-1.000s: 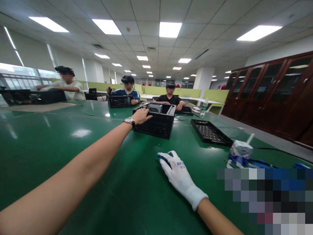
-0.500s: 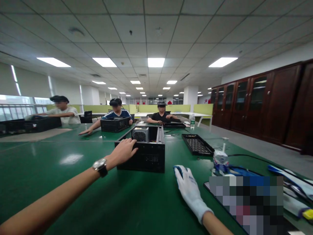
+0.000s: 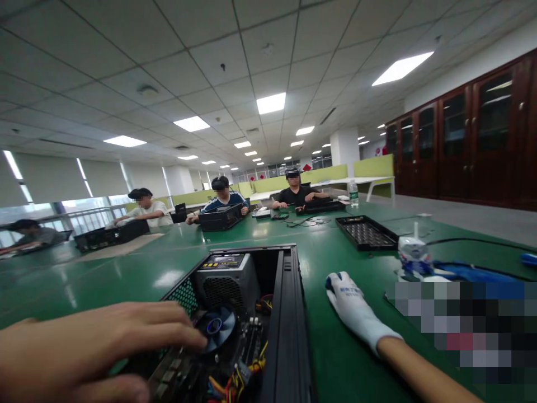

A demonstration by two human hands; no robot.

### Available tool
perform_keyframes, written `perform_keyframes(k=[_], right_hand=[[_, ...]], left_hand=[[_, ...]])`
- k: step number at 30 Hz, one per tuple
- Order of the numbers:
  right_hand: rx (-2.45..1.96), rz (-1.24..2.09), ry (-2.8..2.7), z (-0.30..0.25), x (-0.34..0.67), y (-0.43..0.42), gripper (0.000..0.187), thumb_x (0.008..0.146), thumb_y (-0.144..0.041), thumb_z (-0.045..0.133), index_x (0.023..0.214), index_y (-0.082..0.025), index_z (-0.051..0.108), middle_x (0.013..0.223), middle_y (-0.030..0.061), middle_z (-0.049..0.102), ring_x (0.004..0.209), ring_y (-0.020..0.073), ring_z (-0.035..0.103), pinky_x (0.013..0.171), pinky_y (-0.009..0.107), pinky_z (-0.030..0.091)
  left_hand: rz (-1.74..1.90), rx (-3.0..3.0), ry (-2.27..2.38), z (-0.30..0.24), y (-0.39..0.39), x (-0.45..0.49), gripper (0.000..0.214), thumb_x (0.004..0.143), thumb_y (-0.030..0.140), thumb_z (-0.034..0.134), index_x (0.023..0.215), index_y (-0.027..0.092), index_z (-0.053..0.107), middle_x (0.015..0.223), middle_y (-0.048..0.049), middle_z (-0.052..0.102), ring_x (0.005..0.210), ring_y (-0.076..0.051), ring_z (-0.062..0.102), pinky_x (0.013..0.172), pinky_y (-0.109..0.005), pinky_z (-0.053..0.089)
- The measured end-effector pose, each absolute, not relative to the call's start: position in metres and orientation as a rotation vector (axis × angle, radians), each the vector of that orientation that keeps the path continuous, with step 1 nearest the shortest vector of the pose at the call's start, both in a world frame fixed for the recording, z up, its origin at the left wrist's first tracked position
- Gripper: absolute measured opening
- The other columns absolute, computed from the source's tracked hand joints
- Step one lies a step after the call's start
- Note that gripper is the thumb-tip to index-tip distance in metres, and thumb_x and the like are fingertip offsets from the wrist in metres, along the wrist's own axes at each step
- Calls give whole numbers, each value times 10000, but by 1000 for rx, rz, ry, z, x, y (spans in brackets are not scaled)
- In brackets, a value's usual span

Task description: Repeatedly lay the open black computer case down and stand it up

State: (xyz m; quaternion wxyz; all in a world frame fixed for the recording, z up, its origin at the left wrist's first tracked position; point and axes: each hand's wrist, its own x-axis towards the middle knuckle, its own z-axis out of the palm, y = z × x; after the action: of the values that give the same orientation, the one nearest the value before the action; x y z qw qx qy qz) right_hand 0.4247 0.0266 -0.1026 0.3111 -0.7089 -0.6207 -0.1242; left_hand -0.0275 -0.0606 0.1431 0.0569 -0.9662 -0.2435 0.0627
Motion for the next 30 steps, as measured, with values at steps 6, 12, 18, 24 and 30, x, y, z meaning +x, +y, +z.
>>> perform_keyframes(k=[6,12,18,24,30], right_hand=[[-1597,-95,-1779,-97,430,21,423,924,-262,470,1290,-135,640,1203,182,670,1101,290,670,995,430,531],[-1562,-172,-1814,-98,434,16,383,898,-291,485,1211,-234,698,1222,105,728,1137,282,682,1024,418,539],[-1629,-378,-1846,-100,433,18,459,828,-236,420,1173,-232,724,1245,137,715,1140,351,676,976,522,564],[-1559,-385,-1884,-25,436,3,483,881,-342,367,1190,-206,713,1265,148,701,1163,325,666,988,470,561],[-1308,-329,-2240,97,343,-29,401,971,-379,410,1207,-251,709,1276,50,705,1171,272,656,1019,413,529]], left_hand=[[467,-2831,-404,110,11,36,812,816,363,803,1513,379,387,1436,-116,546,1234,-357,584,951,-465,536],[649,-2781,-395,74,36,41,955,688,463,858,1512,359,387,1371,-188,562,1166,-437,596,776,-536,589],[511,-2743,-380,89,24,32,881,666,386,892,1444,344,481,1319,-191,557,1081,-407,650,721,-473,601],[129,-2823,-566,134,-6,-8,1019,688,375,903,1520,462,320,1491,-119,442,1228,-385,580,917,-484,551],[-130,-2948,-690,143,-18,-54,1018,696,358,867,1506,561,285,1577,5,342,1243,-345,583,990,-421,541]])
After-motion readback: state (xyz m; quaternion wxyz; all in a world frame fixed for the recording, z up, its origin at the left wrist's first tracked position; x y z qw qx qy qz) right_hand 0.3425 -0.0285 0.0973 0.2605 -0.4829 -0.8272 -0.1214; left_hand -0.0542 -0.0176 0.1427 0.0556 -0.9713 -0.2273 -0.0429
